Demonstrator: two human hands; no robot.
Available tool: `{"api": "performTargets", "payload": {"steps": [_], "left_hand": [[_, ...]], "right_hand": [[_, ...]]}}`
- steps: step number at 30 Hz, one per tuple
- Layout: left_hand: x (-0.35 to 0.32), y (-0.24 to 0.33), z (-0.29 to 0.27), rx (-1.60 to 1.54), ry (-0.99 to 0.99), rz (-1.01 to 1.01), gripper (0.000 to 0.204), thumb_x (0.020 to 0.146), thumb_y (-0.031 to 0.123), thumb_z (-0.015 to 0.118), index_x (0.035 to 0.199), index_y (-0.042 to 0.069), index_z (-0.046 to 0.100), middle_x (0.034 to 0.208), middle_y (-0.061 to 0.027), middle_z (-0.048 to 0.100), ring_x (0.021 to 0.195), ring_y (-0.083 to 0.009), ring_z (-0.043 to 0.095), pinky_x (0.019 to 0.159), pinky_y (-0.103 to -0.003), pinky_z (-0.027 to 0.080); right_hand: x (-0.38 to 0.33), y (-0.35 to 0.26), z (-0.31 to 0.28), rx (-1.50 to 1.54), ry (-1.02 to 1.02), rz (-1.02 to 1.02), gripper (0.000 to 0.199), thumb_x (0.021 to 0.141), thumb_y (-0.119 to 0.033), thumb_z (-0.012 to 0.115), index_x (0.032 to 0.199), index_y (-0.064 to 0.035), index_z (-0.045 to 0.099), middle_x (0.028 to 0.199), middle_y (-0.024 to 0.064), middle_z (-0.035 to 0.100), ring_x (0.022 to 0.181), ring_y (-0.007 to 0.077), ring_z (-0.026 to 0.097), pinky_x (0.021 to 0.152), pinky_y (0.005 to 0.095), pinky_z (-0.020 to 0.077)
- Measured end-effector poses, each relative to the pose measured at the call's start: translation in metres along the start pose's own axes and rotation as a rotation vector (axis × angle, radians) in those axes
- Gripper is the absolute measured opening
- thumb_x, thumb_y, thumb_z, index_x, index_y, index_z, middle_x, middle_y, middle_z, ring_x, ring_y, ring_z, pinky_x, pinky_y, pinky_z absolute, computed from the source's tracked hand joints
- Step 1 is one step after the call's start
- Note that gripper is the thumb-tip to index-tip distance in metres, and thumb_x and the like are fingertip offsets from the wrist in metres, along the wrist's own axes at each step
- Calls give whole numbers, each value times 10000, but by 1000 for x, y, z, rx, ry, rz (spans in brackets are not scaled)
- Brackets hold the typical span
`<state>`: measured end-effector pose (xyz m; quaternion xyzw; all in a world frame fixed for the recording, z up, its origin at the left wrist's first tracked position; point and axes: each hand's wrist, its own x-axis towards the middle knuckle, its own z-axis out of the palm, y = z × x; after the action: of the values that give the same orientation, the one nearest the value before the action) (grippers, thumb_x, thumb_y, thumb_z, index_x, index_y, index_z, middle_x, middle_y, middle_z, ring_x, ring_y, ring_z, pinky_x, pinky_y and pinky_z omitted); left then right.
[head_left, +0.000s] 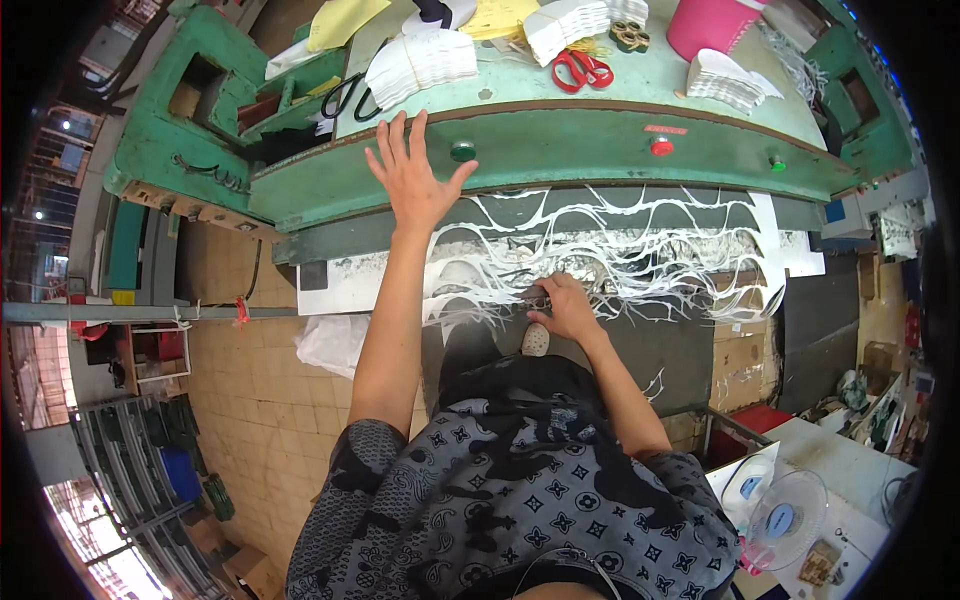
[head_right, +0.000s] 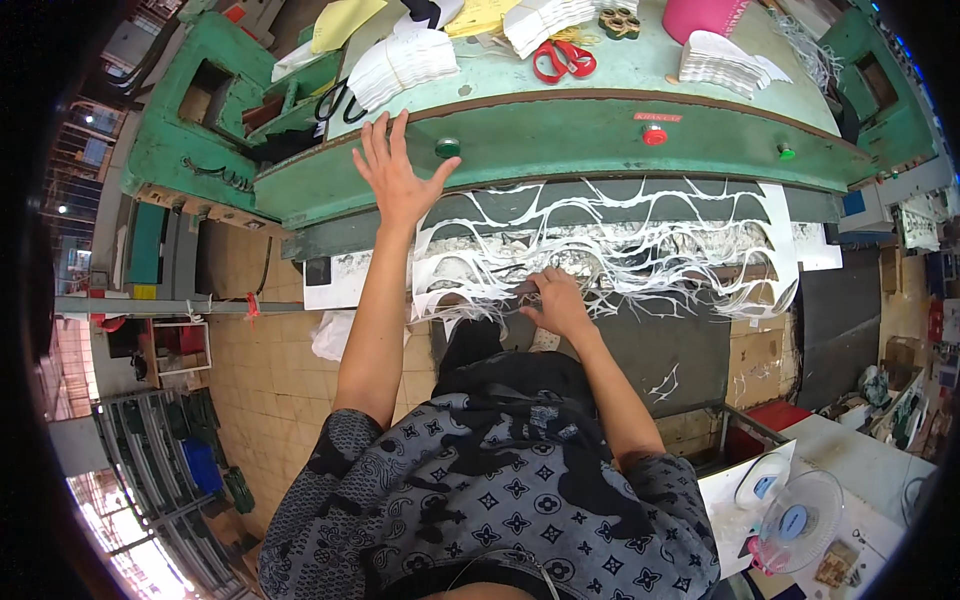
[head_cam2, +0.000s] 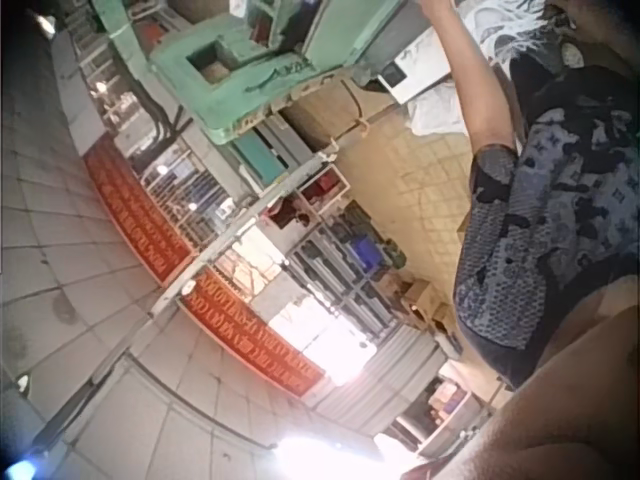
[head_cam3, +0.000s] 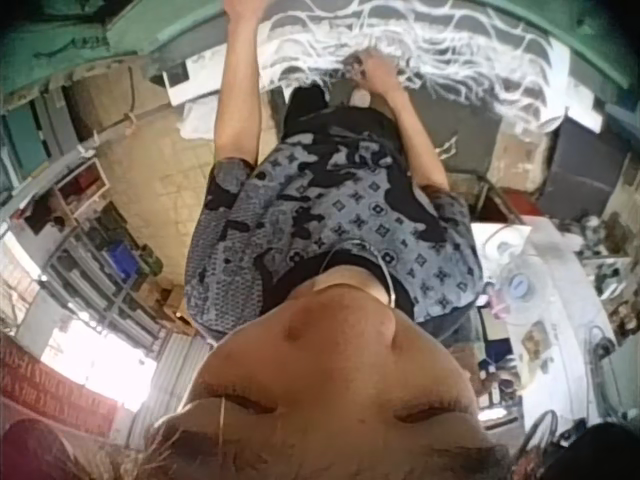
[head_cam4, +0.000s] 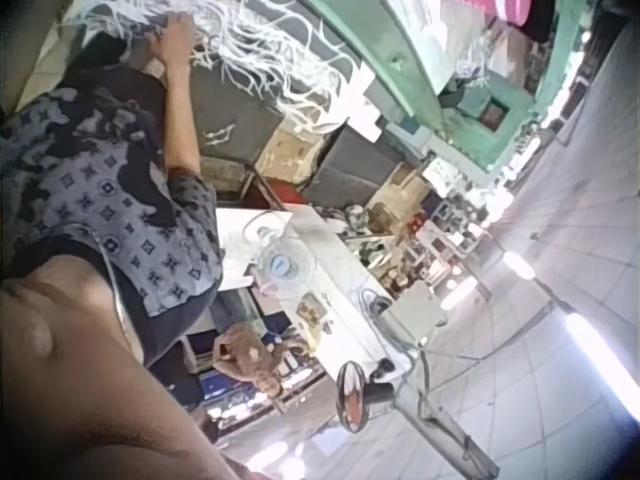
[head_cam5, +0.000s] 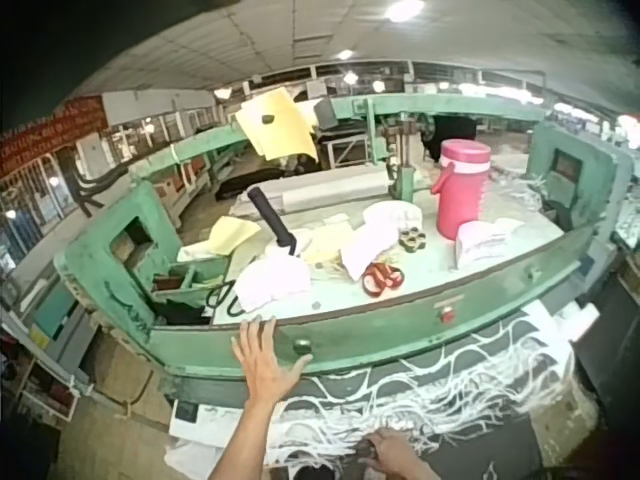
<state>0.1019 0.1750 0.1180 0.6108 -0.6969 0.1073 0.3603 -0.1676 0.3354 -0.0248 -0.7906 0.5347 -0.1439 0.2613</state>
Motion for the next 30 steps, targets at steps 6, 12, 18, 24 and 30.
{"api": "performTargets", "payload": {"steps": [6, 12, 18, 24, 30], "left_hand": [[2, -2, -14, 15, -52, 11, 1050, 717, 512, 895, 1583, 179, 402, 1614, -146, 357, 1534, -419, 252, 1181, -684, 224], [5, 2, -18, 39, -117, 21, 1006, 738, 422, 896, 1583, 188, 405, 1615, -152, 363, 1524, -410, 279, 1160, -610, 298], [6, -8, -24, 82, -122, 47, 944, 768, 380, 877, 1577, 198, 426, 1597, -137, 403, 1507, -396, 315, 1153, -603, 306], [13, -12, -18, 60, -104, 76, 907, 784, 344, 857, 1574, 200, 436, 1579, -133, 422, 1499, -396, 323, 1125, -595, 315], [56, -22, -2, -38, -44, 77, 886, 810, 293, 842, 1579, 142, 428, 1583, -175, 425, 1498, -421, 338, 1143, -586, 308]], "right_hand": [[4, -3, 0, 33, 33, -2, 666, 704, -394, 920, 1226, -47, 694, 1098, 165, 643, 1104, 356, 603, 983, 447, 484], [7, -11, 4, -94, 47, 73, 632, 691, -451, 904, 1163, -81, 702, 1123, 147, 636, 1144, 338, 588, 998, 466, 466], [8, -17, 9, -51, 127, 63, 597, 689, -400, 913, 1116, -49, 687, 1070, 147, 624, 1084, 357, 579, 953, 477, 451], [7, -9, 14, -23, 162, 52, 516, 734, -368, 883, 1106, -73, 680, 1074, 144, 620, 1096, 357, 576, 967, 469, 447], [17, -2, 0, 185, 100, 17, 410, 734, -306, 884, 1007, -42, 732, 988, 164, 694, 990, 361, 642, 942, 469, 478]]}}
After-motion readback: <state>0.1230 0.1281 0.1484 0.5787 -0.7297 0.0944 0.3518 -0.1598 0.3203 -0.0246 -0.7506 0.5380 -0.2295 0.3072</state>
